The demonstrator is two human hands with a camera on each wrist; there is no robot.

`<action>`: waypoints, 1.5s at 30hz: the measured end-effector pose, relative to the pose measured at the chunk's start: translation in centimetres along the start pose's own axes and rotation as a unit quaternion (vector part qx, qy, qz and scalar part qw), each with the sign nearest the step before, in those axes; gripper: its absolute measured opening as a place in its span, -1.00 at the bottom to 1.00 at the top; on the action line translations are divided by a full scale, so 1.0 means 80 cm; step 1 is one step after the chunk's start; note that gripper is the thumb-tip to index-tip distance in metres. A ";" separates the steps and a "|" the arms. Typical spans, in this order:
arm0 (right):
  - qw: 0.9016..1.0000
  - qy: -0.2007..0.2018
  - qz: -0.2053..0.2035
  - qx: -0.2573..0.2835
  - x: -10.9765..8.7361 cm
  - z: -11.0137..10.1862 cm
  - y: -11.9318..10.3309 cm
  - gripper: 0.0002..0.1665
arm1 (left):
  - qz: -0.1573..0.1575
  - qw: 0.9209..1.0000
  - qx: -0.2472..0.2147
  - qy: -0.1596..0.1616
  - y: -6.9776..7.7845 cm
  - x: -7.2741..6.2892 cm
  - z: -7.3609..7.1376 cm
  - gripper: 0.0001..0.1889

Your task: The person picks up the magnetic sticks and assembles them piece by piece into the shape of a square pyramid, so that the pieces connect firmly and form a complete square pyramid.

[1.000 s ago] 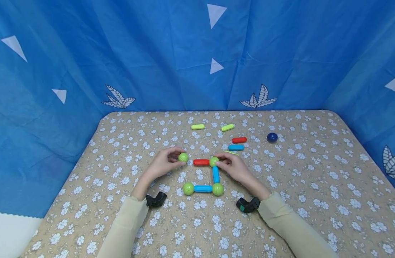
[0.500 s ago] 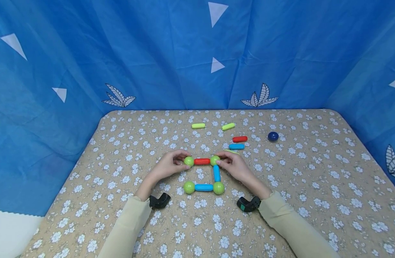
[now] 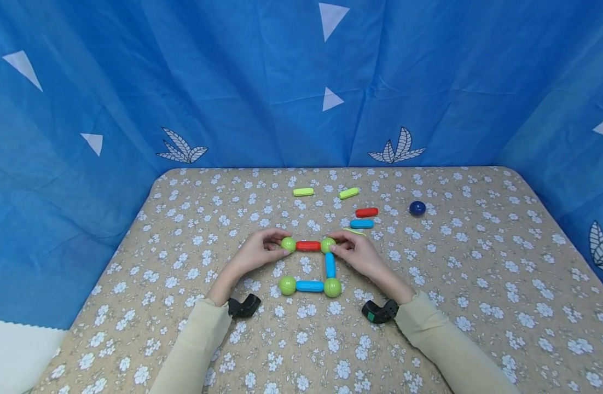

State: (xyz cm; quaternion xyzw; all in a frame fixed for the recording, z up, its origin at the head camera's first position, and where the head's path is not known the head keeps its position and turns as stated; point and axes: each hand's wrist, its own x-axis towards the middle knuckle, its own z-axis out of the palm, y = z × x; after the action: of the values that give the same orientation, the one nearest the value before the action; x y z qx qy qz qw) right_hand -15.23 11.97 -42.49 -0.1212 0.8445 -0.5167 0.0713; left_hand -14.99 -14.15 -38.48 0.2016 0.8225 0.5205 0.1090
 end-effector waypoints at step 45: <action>1.000 -0.004 -0.027 0.000 0.002 0.004 0.004 -0.65 | -0.053 0.972 0.229 0.011 -0.043 0.190 -0.024 -0.74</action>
State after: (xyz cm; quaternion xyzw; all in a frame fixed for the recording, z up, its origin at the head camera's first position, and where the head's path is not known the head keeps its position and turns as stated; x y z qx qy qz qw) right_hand -15.32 11.78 -42.92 -0.1461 0.8405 -0.5182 0.0607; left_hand -30.05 -10.22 -40.27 0.1719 0.9306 0.3135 0.0785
